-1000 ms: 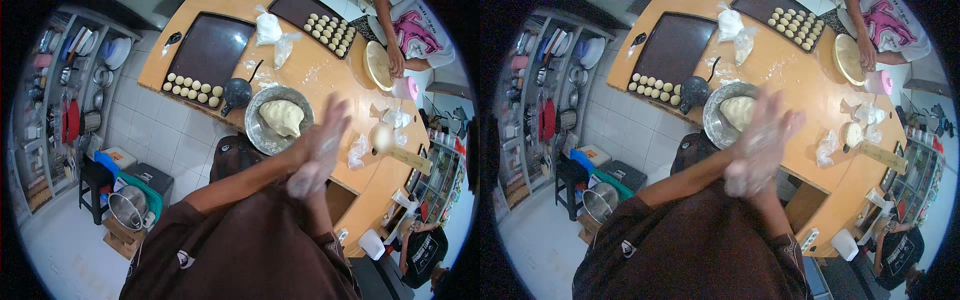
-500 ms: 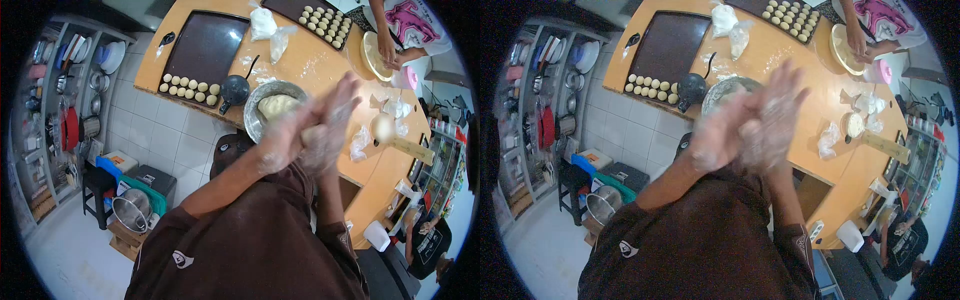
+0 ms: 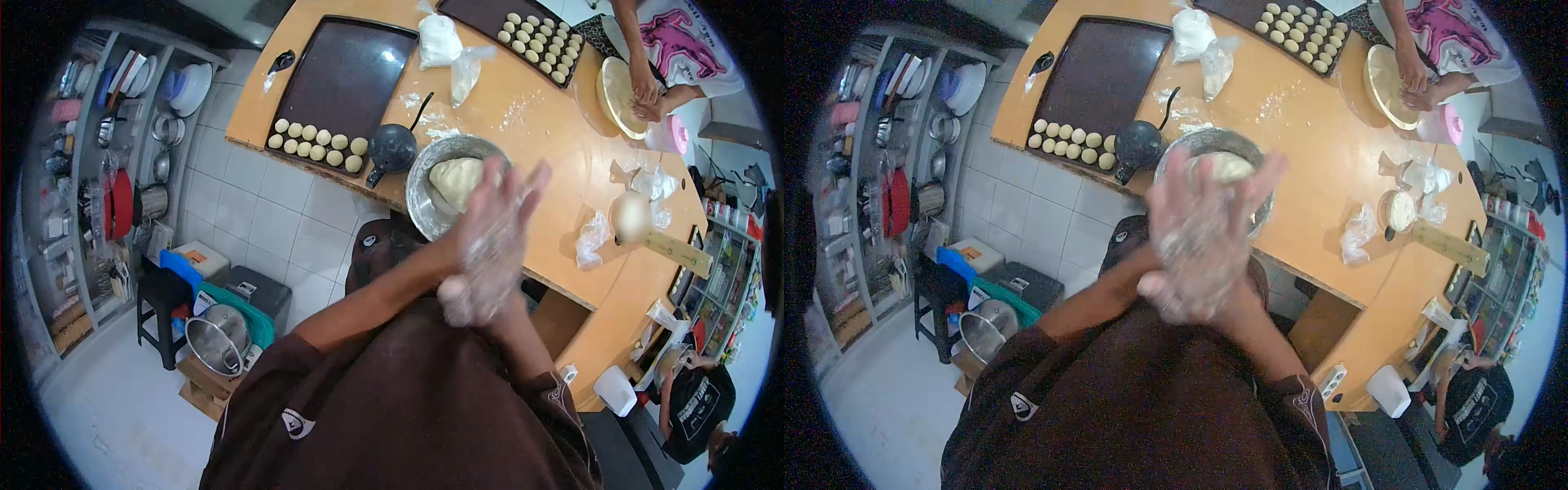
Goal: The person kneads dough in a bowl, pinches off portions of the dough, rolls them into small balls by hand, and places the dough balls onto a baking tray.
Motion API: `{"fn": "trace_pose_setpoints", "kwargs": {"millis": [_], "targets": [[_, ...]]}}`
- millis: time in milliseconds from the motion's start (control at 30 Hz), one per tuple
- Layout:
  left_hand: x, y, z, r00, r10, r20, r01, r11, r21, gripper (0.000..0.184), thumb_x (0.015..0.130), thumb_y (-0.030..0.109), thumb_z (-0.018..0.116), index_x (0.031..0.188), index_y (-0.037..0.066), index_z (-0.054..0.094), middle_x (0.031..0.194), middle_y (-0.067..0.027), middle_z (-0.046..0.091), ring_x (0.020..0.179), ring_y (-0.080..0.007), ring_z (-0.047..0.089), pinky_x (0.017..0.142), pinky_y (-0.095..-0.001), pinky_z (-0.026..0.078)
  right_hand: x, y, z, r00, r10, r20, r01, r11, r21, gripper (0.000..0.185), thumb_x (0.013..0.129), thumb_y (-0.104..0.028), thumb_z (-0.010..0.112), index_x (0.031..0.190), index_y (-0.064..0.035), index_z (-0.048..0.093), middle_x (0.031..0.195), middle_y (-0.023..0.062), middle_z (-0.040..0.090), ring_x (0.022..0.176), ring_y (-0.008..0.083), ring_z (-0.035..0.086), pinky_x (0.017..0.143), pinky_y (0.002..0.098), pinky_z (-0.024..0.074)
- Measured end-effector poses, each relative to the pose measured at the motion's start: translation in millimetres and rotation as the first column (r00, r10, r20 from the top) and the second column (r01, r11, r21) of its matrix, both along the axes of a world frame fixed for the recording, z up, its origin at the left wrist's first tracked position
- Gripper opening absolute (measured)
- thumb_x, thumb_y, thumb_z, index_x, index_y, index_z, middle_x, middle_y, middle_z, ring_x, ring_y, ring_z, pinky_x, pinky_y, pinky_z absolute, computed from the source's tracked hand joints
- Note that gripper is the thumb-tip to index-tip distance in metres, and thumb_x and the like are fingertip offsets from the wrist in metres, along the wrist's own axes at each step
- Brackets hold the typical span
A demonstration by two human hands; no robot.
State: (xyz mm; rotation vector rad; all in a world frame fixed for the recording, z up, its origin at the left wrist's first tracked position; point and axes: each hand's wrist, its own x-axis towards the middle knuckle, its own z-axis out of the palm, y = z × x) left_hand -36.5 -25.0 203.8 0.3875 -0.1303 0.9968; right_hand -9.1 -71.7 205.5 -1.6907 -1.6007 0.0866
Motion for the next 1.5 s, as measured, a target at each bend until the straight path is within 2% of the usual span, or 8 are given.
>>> {"fn": "trace_pose_setpoints", "kwargs": {"millis": [167,333,500,667,833,1200,1300,1500], "targets": [[-46.3,48.2,0.9,0.653,-0.748,-0.121,0.662,0.641,-0.388,0.068,0.107,0.049,0.037,0.156,0.002,0.032,0.152,-0.0113,0.047,0.137,-0.0174,0.047,0.114,-0.0333,0.038,29.8,13.2,-27.0,0.971,-0.23,0.058,0.236,0.963,-0.132,0.086,0.102,-0.058,0.033,0.158,0.0053,0.016,0.166,0.0265,0.011,0.155,0.0415,0.002,0.123,0.055,-0.0023],[-21.6,14.7,-13.1,0.95,-0.228,-0.215,0.221,0.974,-0.056,0.068,0.108,0.052,0.03,0.156,0.004,0.034,0.15,-0.0104,0.048,0.132,-0.0191,0.051,0.114,-0.0367,0.038,-8.6,7.0,-4.2,0.995,0.054,0.087,-0.058,0.998,0.035,0.086,0.102,-0.057,0.033,0.158,0.0058,0.014,0.166,0.0267,0.011,0.155,0.0408,0.002,0.123,0.0557,-0.0017],[-45.6,50.3,0.5,0.593,-0.708,-0.384,0.634,0.704,-0.318,0.07,0.107,0.055,0.029,0.156,0.005,0.032,0.156,-0.0162,0.042,0.138,-0.0239,0.047,0.12,-0.0405,0.032,39.7,14.8,-22.6,0.979,-0.166,0.116,0.181,0.975,-0.131,0.087,0.102,-0.057,0.034,0.158,0.0062,0.012,0.166,0.027,0.011,0.155,0.0402,0.002,0.123,0.0563,-0.0011],[-6.1,3.9,8.0,0.996,0.07,-0.05,-0.069,0.997,0.019,0.07,0.107,0.054,0.03,0.157,0.005,0.031,0.163,-0.0154,0.03,0.147,-0.0214,0.033,0.123,-0.0378,0.023,-8.1,9.5,0.5,0.956,0.15,0.251,-0.161,0.987,0.025,0.09,0.102,-0.06,0.033,0.158,0.0057,0.008,0.166,0.0269,0.01,0.155,0.0409,0.0,0.123,0.0569,-0.0005],[-46.6,41.9,-7.5,0.631,-0.762,-0.146,0.624,0.61,-0.488,0.064,0.108,0.048,0.034,0.155,0.004,0.036,0.155,-0.014,0.044,0.14,-0.0194,0.043,0.118,-0.0359,0.032,20.1,8.7,-20.9,0.986,-0.142,0.093,0.154,0.977,-0.145,0.089,0.101,-0.061,0.031,0.159,0.0043,0.012,0.164,0.0283,0.015,0.155,0.0425,0.005,0.123,0.057,-0.0024],[-49.0,56.2,8.3,0.674,-0.66,-0.332,0.46,0.727,-0.51,0.062,0.108,0.046,0.036,0.155,0.006,0.035,0.155,-0.0188,0.042,0.145,-0.024,0.04,0.12,-0.0411,0.033,15.7,14.8,-25.3,0.952,-0.116,0.285,0.145,0.986,-0.085,0.086,0.101,-0.058,0.03,0.156,0.0066,0.02,0.166,0.0246,0.013,0.155,0.0401,0.007,0.124,0.0552,-0.0009],[-19.4,3.4,11.4,0.984,0.172,0.054,-0.168,0.984,-0.065,0.066,0.108,0.046,0.035,0.158,0.004,0.026,0.164,-0.0146,0.024,0.153,-0.0194,0.019,0.124,-0.0376,0.02,-24.5,11.8,3.6,0.963,0.19,0.192,-0.206,0.977,0.064,0.078,0.103,-0.054,0.031,0.155,0.0045,0.028,0.164,0.0222,0.023,0.154,0.0402,0.012,0.125,0.0546,0.0021],[-67.5,75.2,-0.5,0.663,-0.734,-0.145,0.658,0.664,-0.354,0.065,0.108,0.049,0.03,0.157,0.005,0.032,0.155,-0.0107,0.043,0.139,-0.0193,0.043,0.119,-0.0369,0.031,-12.7,48.8,33.4,0.761,0.326,0.561,0.329,0.551,-0.767,0.078,0.104,-0.057,0.029,0.157,0.0003,0.028,0.165,0.0208,0.023,0.155,0.0357,0.013,0.124,0.0548,0.0025]]}}
